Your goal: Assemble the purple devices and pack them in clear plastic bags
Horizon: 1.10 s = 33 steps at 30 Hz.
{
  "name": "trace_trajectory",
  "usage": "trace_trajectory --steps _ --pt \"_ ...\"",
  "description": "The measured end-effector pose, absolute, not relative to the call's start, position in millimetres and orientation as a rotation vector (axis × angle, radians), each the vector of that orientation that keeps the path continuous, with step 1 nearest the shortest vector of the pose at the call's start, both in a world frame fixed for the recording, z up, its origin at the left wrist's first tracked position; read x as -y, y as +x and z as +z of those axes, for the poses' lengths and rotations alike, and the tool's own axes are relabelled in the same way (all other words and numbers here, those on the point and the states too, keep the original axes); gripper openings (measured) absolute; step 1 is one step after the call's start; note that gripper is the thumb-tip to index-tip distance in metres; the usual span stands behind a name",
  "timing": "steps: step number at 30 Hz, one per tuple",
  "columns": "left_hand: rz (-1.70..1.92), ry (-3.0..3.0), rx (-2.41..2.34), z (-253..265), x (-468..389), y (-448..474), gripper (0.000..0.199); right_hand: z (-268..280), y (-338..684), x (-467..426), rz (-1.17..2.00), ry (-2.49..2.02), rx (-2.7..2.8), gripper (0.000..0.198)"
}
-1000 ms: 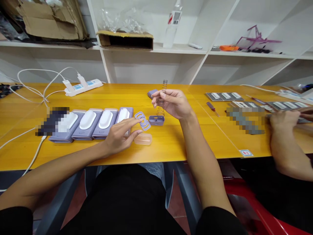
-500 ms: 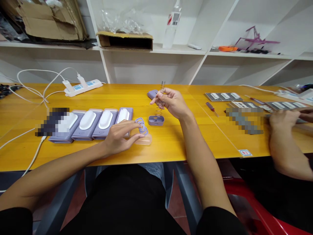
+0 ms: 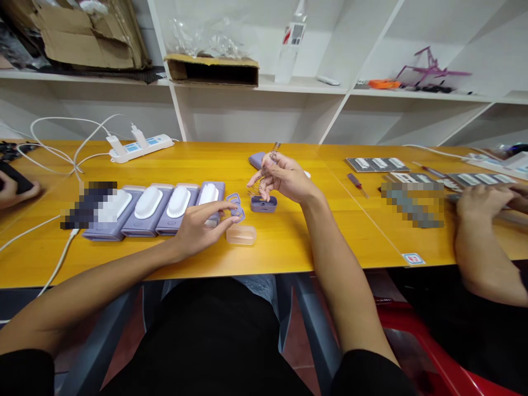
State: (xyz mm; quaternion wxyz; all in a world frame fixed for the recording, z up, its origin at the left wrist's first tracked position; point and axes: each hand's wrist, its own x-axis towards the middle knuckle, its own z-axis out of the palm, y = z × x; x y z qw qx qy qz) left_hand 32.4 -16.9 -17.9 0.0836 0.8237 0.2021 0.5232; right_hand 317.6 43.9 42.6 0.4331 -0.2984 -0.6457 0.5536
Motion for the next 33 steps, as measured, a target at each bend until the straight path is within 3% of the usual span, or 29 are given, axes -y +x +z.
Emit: trace_trajectory --steps 8,17,25,33 --pt "1.525 2.418 -0.632 -16.7 13.5 30.1 0.024 41.4 310.3 -38.1 1.393 -0.622 1.636 0.062" --pt "1.537 2.405 -0.652 -21.4 9.6 30.0 0.040 38.8 298.9 -31.7 1.450 -0.554 1.718 0.035" --pt "1.513 2.296 -0.673 -22.9 8.7 30.7 0.035 37.0 295.4 -32.1 1.395 -0.595 1.721 0.038" --pt "1.480 2.260 -0.651 -21.5 11.2 31.4 0.029 43.5 317.7 -36.6 0.976 -1.057 1.734 0.054"
